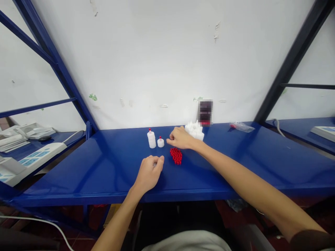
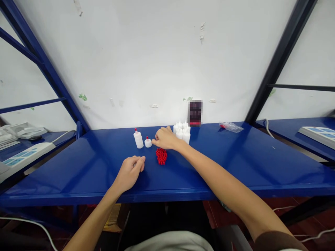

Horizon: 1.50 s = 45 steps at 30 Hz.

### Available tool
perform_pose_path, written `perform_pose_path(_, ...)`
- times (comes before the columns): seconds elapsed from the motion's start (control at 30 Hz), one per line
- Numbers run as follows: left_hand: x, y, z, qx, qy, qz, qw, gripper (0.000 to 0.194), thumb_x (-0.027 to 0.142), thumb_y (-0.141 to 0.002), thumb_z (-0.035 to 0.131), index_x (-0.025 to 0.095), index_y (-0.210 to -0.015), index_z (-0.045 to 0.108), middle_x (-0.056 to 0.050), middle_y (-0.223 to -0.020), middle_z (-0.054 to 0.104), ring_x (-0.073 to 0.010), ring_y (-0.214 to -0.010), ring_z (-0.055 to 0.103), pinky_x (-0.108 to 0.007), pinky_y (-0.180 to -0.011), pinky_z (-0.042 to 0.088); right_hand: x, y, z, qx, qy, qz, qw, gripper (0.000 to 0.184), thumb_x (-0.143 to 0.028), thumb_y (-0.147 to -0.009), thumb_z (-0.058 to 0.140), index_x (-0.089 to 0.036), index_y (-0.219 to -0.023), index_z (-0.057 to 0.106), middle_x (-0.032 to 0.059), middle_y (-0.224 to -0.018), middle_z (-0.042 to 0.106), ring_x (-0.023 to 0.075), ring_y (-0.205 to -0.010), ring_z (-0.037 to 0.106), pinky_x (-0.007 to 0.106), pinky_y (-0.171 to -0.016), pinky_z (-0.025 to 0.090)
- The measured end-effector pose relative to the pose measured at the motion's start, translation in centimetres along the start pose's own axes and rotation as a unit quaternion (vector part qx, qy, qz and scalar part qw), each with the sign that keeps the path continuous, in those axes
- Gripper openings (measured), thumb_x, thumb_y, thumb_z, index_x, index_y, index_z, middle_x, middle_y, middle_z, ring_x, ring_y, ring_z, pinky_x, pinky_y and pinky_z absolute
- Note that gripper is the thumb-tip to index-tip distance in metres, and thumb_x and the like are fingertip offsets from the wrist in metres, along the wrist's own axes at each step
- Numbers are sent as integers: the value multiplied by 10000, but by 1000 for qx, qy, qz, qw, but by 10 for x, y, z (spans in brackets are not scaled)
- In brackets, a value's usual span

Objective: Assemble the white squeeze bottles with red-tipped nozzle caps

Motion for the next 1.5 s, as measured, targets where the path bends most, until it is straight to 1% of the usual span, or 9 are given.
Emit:
perform_pose_path(0.17, -11, 0, -4, 18, 57, -49, 997, 554, 463, -961, 375, 183, -494, 478, -7, -509, 522, -147, -563, 502, -284, -620, 345, 10, 18, 1, -125, -7, -10, 992, 175, -271, -823, 597, -161, -790, 729, 64, -710, 678, 177, -658, 578, 294, -620, 380)
perform_pose_path(0.4, -13, 1, -6, 34, 134, -63, 988, 451, 422, -952, 383, 193, -575, 473, 8, -492, 539, -138, -513, 530, -250, -569, 394, 8, 19, 19, -169, -42, -86, 981, 223, -280, -870, 591, -177, -986, 751, 76, -931, 742, 196, -820, 644, 282, -709, 428)
perform_pose_path(0.63, -12, 1, -9, 59, 126, -59, 988, 394, 400, -947, 373, 198, -621, 461, 31, -454, 486, -126, -456, 476, -240, -521, 372, 9, 16, 30, -155, -36, -93, 983, 168, -193, -871, 573, -164, -884, 738, 79, -893, 736, 181, -783, 633, 275, -710, 423)
perform_pose_path(0.83, -11, 0, -8, 53, 133, -59, 988, 377, 415, -958, 353, 198, -667, 454, 37, -526, 467, -122, -480, 478, -239, -521, 379, 4, 14, 10, -70, -43, -79, 994, 156, -186, -903, 543, -169, -884, 697, 75, -871, 709, 184, -776, 608, 292, -706, 406)
perform_pose_path(0.97, -17, -2, -6, 49, 167, -53, 983, 379, 438, -971, 291, 201, -708, 429, 26, -633, 504, -114, -489, 469, -241, -502, 374, -22, 17, -15, 48, -258, -72, 962, 163, -267, -949, 529, -166, -919, 653, 46, -897, 694, 139, -729, 591, 279, -694, 435)
perform_pose_path(1.07, -19, -3, -8, 59, 185, -51, 980, 407, 457, -972, 276, 197, -711, 449, 10, -646, 539, -120, -510, 468, -247, -511, 381, -59, 25, -2, -37, -444, -95, 890, 197, -315, -979, 490, -164, -929, 607, 25, -827, 687, 122, -654, 613, 262, -636, 465)
perform_pose_path(1.13, -20, -2, -11, 78, 187, -64, 977, 446, 478, -976, 277, 192, -683, 456, -1, -616, 539, -128, -527, 472, -254, -525, 387, -82, 32, 3, -78, -473, -125, 869, 159, -285, -977, 494, -170, -911, 582, 10, -772, 680, 132, -668, 643, 255, -633, 472)
perform_pose_path(1.37, -19, -1, -18, 105, 240, -86, 961, 466, 467, -969, 334, 195, -600, 418, 3, -547, 497, -124, -522, 445, -259, -538, 373, -90, 40, -8, -5, -396, -174, 901, 128, -230, -1006, 456, -190, -910, 530, 21, -805, 723, 149, -742, 692, 278, -747, 492)
perform_pose_path(1.5, -20, 0, -22, 130, 255, -77, 955, 471, 432, -956, 375, 197, -551, 412, 4, -510, 475, -122, -505, 439, -265, -534, 362, -97, 45, -6, -21, -385, -208, 899, 125, -238, -1033, 410, -207, -957, 505, 19, -836, 740, 154, -813, 710, 296, -822, 498)
Point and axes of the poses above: each hand's wrist, its own y-axis away from the middle knuckle, its own z-axis out of the palm, x = y × z, the point moved 9 cm from there along -y, towards the middle knuckle
